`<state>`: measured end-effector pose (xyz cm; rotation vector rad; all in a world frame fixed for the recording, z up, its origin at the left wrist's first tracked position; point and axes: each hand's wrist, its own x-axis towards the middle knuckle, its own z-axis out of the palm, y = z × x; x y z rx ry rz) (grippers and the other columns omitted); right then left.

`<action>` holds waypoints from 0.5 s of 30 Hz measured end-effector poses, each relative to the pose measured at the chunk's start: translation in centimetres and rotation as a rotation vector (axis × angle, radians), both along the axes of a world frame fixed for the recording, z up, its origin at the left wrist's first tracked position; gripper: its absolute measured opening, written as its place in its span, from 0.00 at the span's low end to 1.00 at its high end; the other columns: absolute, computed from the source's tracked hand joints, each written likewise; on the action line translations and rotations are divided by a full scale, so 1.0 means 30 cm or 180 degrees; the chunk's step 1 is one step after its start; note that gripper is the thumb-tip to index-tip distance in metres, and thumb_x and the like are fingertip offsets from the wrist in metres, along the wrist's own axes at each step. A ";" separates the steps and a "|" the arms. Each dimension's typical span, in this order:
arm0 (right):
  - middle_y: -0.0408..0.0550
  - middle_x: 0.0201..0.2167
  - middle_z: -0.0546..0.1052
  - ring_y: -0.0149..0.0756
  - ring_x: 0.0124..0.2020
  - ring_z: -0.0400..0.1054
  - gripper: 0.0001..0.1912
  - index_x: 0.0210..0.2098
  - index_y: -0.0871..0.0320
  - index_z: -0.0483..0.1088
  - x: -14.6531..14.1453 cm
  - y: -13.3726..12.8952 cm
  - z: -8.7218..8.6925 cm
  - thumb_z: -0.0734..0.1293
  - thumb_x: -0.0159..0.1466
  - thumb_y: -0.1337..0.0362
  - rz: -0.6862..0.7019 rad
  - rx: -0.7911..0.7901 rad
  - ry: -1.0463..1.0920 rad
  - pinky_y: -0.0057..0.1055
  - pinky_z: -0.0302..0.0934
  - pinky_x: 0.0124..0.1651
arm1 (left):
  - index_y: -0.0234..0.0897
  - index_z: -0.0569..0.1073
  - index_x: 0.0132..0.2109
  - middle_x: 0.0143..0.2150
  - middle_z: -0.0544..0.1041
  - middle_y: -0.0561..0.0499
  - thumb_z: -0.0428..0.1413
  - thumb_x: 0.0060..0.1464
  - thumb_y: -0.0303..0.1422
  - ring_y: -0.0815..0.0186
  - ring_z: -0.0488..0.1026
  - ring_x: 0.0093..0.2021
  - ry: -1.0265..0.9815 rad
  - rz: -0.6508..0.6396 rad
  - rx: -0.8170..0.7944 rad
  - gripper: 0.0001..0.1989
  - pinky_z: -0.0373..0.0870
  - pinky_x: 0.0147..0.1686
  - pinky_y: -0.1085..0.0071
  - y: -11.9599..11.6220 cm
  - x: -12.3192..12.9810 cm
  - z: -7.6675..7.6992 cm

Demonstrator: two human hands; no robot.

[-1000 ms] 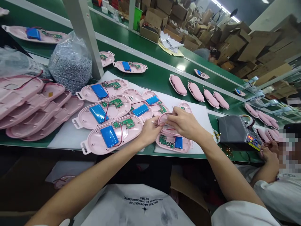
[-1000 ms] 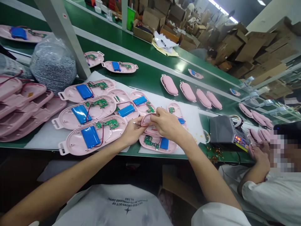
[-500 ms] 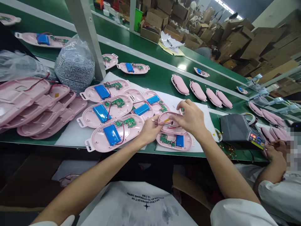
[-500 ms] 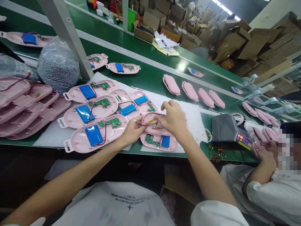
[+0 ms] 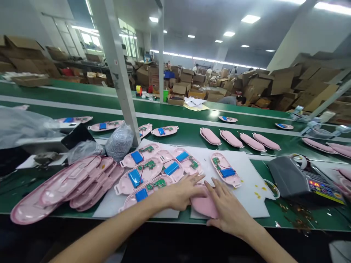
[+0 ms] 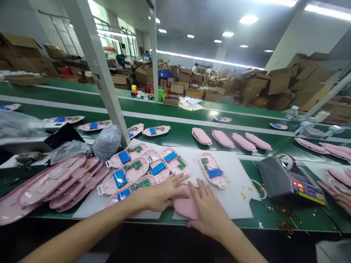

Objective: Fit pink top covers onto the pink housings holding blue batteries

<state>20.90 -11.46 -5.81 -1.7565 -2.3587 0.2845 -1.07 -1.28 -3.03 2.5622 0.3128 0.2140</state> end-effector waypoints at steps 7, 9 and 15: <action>0.59 0.61 0.64 0.55 0.60 0.60 0.51 0.68 0.54 0.52 0.069 0.072 0.047 0.73 0.49 0.53 -0.0542 -0.0099 0.0486 0.46 0.57 0.61 | 0.35 0.73 0.56 0.60 0.71 0.38 0.50 0.56 0.35 0.51 0.65 0.61 0.0478 0.2288 0.0498 0.21 0.58 0.61 0.56 0.669 -0.005 0.240; 0.59 0.60 0.66 0.55 0.59 0.61 0.48 0.68 0.55 0.53 0.062 0.202 0.107 0.71 0.52 0.51 -0.0836 0.0245 0.0480 0.47 0.57 0.61 | 0.27 0.73 0.52 0.58 0.70 0.28 0.52 0.55 0.39 0.41 0.60 0.63 0.0531 0.2795 0.0604 0.23 0.54 0.60 0.45 0.863 -0.007 0.236; 0.74 0.53 0.69 0.64 0.56 0.64 0.49 0.59 0.73 0.61 -0.100 0.922 0.149 0.77 0.47 0.51 -0.1684 -0.0089 0.0472 0.52 0.58 0.57 | 0.29 0.74 0.38 0.40 0.78 0.32 0.61 0.45 0.43 0.44 0.74 0.46 0.0743 0.3320 0.0634 0.20 0.68 0.47 0.54 1.129 -0.027 0.175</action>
